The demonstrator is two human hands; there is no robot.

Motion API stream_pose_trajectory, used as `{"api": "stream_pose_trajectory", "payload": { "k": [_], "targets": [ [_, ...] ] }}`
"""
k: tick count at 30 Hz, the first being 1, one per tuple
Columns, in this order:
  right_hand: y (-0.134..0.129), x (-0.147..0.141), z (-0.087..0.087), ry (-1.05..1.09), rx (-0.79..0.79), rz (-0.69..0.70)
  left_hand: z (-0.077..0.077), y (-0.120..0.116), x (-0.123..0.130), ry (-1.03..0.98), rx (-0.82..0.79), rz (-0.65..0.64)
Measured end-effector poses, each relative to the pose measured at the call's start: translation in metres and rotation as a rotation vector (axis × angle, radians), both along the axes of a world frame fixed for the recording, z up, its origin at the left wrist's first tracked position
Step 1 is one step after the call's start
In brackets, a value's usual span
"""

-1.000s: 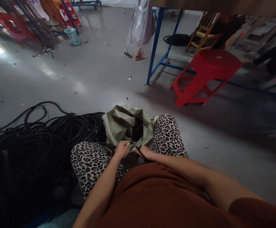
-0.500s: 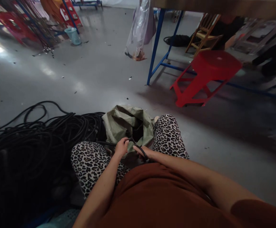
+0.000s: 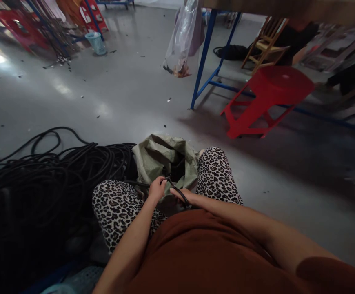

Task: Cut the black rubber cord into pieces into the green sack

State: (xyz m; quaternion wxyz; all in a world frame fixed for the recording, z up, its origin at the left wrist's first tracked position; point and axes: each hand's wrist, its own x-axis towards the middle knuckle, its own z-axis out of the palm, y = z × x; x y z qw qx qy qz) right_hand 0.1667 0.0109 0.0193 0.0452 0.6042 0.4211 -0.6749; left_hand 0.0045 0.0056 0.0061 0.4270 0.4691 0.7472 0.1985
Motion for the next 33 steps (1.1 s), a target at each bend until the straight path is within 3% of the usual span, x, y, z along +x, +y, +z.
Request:
{"api": "stream_pose_trajectory", "payload": {
  "k": [6, 17, 33],
  "targets": [
    [0.003, -0.001, 0.008, 0.011, 0.022, 0.082, -0.001, -0.002, 0.000, 0.002, 0.013, -0.039],
    [0.004, -0.003, 0.013, 0.007, 0.011, 0.052, 0.002, -0.002, 0.001, 0.034, -0.001, -0.044],
    [0.003, 0.003, -0.002, 0.043, 0.081, 0.135, 0.003, -0.003, 0.000, -0.002, -0.015, -0.108]
  ]
}}
